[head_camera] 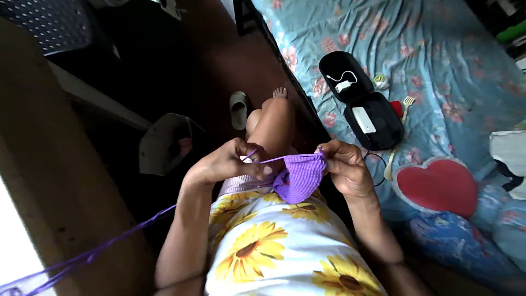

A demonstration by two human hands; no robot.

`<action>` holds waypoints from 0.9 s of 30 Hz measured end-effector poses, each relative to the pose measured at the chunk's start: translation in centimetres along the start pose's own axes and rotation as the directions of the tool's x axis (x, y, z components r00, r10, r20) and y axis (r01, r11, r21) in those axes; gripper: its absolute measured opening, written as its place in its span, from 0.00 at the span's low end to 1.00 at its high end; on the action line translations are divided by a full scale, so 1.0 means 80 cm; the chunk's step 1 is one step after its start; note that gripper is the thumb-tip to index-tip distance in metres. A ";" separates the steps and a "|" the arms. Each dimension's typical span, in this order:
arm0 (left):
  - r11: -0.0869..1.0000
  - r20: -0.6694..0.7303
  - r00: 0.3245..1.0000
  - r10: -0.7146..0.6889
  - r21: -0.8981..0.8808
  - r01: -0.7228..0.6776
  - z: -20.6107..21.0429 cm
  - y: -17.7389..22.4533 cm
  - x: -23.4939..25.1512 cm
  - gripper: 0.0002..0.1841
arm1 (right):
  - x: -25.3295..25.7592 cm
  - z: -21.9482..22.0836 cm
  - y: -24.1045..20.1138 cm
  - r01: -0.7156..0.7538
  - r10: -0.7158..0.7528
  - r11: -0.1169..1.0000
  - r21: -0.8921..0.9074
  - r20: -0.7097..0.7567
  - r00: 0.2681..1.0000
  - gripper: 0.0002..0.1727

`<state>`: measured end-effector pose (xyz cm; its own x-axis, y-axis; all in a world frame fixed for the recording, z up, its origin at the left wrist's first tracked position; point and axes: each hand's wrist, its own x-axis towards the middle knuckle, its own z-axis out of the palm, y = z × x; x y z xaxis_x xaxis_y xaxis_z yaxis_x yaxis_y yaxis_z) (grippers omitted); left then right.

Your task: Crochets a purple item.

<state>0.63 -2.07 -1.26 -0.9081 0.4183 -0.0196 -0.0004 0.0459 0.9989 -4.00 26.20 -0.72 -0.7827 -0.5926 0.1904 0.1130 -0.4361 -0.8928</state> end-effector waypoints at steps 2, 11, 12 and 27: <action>0.950 -0.087 0.978 0.191 -0.233 -0.206 0.003 -0.007 0.001 0.14 | 0.001 0.002 0.000 -0.003 0.003 1.000 0.008 -0.005 1.000 0.11; 0.792 -0.222 0.929 0.296 -0.487 -0.369 0.074 0.018 0.030 0.51 | -0.005 0.023 0.000 -0.009 0.004 0.998 -0.065 -0.073 0.997 0.12; 0.814 -0.234 0.931 0.282 -0.455 -0.361 0.076 0.021 0.030 0.53 | -0.006 0.025 0.000 -0.006 -0.001 0.996 -0.086 -0.084 0.996 0.12; 0.822 -0.421 0.907 -0.007 -0.519 -0.234 0.093 0.041 0.025 0.45 | 0.001 0.003 -0.020 0.300 -0.267 0.525 -0.797 0.180 0.947 0.17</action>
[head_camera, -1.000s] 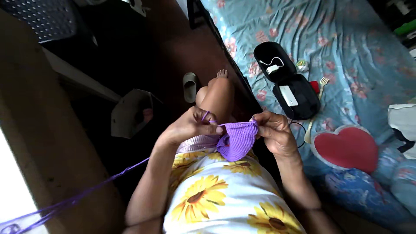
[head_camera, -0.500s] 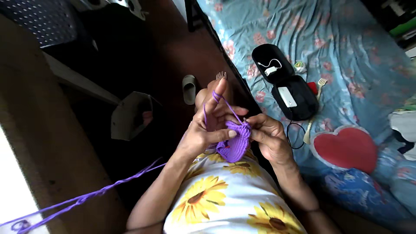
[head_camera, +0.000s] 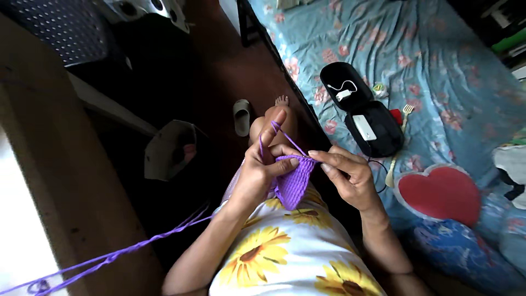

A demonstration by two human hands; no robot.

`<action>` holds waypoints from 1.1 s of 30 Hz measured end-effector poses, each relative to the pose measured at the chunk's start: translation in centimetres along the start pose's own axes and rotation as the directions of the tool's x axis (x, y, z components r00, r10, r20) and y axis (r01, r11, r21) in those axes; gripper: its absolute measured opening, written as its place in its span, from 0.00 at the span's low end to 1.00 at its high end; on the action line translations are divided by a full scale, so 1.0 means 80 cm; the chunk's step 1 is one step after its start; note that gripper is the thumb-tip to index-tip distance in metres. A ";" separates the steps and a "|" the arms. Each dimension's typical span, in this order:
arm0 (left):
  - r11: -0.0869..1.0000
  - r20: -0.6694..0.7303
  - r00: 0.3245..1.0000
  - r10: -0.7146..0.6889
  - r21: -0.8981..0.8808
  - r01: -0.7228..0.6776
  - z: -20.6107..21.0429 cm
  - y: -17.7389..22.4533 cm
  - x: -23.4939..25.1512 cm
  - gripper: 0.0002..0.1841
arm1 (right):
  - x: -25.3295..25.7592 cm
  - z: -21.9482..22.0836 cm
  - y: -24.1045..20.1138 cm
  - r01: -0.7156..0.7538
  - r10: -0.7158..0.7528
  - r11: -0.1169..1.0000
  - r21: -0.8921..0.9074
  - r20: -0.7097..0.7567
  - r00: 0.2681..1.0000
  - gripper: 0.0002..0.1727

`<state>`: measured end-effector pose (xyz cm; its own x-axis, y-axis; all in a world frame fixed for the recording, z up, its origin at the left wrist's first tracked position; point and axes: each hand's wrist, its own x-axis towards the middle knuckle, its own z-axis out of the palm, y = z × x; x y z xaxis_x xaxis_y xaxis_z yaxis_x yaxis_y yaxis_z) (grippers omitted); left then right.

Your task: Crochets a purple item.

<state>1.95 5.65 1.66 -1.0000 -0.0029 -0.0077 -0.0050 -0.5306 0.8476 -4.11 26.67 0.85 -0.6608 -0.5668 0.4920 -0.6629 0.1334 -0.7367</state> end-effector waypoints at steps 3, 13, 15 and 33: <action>0.999 -0.022 0.999 -0.028 0.018 0.028 0.001 0.001 -0.001 0.44 | -0.001 -0.003 0.000 -0.021 0.021 1.000 -0.002 0.024 0.999 0.18; 0.994 -0.043 0.999 -0.020 0.106 0.025 0.002 -0.004 -0.001 0.45 | 0.000 0.010 -0.013 -0.455 0.434 0.715 0.532 0.173 0.884 0.21; 0.992 -0.048 0.998 -0.051 0.109 0.056 0.002 -0.005 0.000 0.45 | 0.003 0.010 -0.015 -0.459 0.445 0.726 0.512 0.160 0.881 0.22; 0.982 -0.121 0.975 -0.186 0.016 0.189 -0.002 -0.013 0.007 0.37 | -0.005 -0.010 0.011 0.056 -0.039 0.965 -0.258 0.070 0.997 0.18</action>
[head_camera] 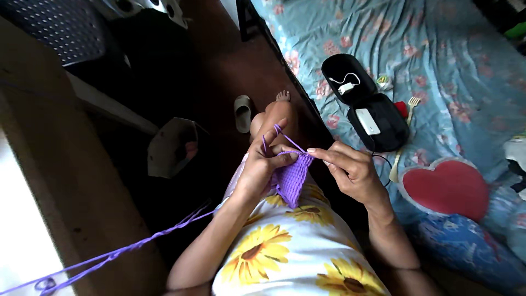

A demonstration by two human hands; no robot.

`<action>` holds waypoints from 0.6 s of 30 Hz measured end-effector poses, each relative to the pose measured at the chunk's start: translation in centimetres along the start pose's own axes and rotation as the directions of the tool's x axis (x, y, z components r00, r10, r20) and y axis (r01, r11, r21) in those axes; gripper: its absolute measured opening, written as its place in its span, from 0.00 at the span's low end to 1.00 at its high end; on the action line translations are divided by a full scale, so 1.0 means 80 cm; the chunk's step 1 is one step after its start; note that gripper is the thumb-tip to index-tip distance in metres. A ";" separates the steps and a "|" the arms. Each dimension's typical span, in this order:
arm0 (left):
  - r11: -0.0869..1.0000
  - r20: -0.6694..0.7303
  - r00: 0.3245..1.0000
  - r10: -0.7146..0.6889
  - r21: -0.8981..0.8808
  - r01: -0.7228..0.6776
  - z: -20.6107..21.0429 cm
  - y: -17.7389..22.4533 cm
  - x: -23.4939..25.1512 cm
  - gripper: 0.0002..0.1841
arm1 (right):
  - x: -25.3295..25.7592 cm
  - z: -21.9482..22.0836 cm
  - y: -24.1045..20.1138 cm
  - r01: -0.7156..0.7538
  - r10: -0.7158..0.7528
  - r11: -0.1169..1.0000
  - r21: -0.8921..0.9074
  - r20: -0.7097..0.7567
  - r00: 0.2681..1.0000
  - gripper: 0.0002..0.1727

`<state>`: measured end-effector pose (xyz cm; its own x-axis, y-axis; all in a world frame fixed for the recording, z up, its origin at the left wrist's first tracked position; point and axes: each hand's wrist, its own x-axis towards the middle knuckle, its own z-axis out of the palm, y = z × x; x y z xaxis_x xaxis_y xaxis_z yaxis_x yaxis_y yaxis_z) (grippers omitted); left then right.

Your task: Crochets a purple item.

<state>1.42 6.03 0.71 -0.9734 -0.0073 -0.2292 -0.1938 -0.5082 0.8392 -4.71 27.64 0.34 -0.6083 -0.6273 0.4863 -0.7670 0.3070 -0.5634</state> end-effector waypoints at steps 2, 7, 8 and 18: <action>1.000 -0.009 1.000 0.007 0.006 -0.007 0.001 0.001 0.000 0.36 | -0.002 -0.002 0.002 0.021 -0.021 0.999 -0.032 -0.012 1.000 0.18; 0.998 -0.022 0.999 0.042 0.040 -0.041 0.002 -0.002 -0.002 0.36 | -0.008 -0.004 -0.001 0.069 -0.079 0.984 -0.163 -0.054 0.995 0.17; 0.997 -0.023 0.998 0.059 0.061 -0.057 0.002 -0.002 -0.003 0.36 | -0.008 -0.003 -0.002 0.078 -0.091 0.978 -0.192 -0.063 0.994 0.17; 0.970 -0.030 0.984 0.175 0.176 -0.167 0.003 -0.005 -0.007 0.36 | -0.009 0.003 -0.019 0.101 -0.136 0.929 -0.357 -0.073 0.988 0.18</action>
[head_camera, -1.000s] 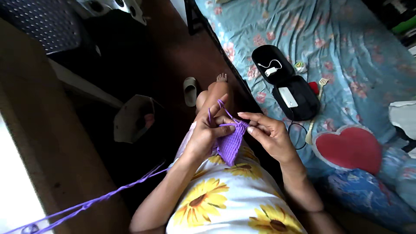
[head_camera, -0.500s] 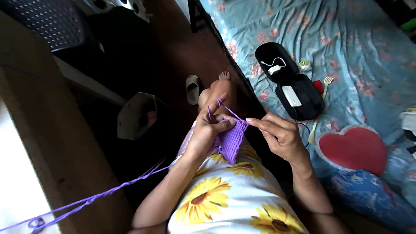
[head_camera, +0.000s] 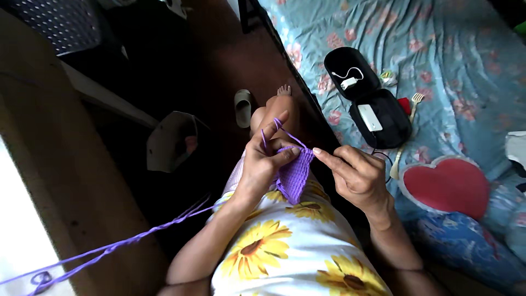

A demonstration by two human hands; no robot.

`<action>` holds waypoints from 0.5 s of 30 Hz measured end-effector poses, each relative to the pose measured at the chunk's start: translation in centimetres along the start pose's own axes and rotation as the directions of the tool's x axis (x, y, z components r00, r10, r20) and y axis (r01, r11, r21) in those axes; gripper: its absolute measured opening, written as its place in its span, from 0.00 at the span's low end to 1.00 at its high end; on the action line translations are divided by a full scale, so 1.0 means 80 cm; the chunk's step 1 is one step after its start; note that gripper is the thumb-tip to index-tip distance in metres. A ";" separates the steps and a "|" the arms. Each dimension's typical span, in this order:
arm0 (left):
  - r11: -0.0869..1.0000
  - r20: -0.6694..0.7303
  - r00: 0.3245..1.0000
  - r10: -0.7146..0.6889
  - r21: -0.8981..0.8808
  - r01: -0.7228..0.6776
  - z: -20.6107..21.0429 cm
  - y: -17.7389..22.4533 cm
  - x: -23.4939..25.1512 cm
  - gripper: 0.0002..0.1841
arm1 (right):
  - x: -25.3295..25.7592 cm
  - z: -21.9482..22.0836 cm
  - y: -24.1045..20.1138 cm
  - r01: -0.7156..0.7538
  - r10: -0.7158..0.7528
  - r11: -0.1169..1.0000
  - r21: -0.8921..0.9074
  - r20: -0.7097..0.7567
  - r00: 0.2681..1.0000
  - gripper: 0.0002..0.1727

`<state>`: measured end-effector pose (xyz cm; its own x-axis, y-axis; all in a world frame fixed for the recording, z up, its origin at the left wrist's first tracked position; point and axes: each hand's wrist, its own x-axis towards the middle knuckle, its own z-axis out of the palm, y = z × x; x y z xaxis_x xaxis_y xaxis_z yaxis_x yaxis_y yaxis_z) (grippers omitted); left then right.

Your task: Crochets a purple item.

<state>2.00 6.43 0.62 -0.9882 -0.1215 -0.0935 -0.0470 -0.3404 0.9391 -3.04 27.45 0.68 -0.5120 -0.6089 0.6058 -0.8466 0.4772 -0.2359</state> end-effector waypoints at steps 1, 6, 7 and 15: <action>1.000 0.005 1.000 -0.002 -0.010 0.003 0.000 0.000 0.000 0.36 | 0.000 0.001 0.000 -0.002 0.002 1.000 0.007 -0.005 1.000 0.17; 0.998 0.024 1.000 -0.013 -0.056 0.015 0.000 -0.001 0.001 0.35 | 0.000 0.003 -0.001 -0.007 0.008 1.000 0.025 -0.028 1.000 0.17; 0.998 0.019 1.000 -0.013 -0.060 0.014 0.000 -0.001 0.001 0.35 | 0.000 0.003 -0.002 -0.006 0.007 1.000 0.020 -0.028 1.000 0.17; 0.999 0.001 1.000 0.026 -0.041 -0.026 0.002 -0.001 0.000 0.35 | 0.002 -0.002 -0.008 -0.032 0.032 0.999 -0.032 -0.024 0.999 0.17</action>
<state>1.98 6.59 0.57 -0.9892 -0.1293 -0.0689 -0.0156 -0.3747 0.9270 -2.55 27.18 1.05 -0.5348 -0.5780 0.6164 -0.8246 0.5163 -0.2312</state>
